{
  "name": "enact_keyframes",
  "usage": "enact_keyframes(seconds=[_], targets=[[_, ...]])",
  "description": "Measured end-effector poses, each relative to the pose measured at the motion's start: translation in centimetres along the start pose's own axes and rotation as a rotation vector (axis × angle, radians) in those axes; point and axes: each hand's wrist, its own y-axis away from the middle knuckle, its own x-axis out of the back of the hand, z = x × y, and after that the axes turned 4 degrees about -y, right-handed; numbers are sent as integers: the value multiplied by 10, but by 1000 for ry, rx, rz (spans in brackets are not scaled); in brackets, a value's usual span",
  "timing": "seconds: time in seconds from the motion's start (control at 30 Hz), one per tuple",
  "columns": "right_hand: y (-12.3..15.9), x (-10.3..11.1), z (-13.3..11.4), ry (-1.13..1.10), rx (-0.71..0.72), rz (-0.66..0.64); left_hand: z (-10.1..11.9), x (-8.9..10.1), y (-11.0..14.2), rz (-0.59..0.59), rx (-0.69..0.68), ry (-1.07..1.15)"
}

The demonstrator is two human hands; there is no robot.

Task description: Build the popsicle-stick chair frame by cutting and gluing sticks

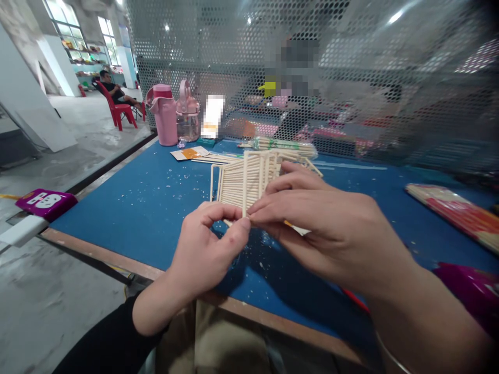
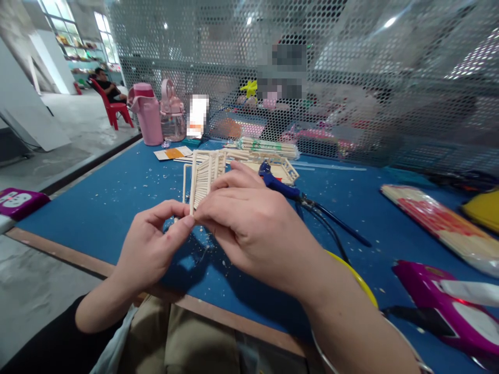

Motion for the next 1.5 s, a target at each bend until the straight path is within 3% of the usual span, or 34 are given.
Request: enact_keyframes(seconds=[0.2, 0.4, 0.6, 0.8, 1.1, 1.33, 1.5], targets=[[0, 0, 2, 8, -9, -26, -5, 0, -2, -36, -17, 21], [-3, 6, 5, 40, 73, -68, -7, 0, -1, -27, -17, 20], [1, 24, 7, 59, -108, 48, -8, 0, -2, -13, 28, 36], [-3, 12, 6, -128, -207, -100, -9, 1, -2, -7, 16, 40], [-11, 4, 0, -168, -334, -141, -10, 0, -1, -12, -29, 17], [-13, 6, 6, -53, -198, -239, -8, -2, -1, 5, -38, -5], [-12, 4, 7, 16, -201, -249, -12, -2, 0, 12, -90, -47]])
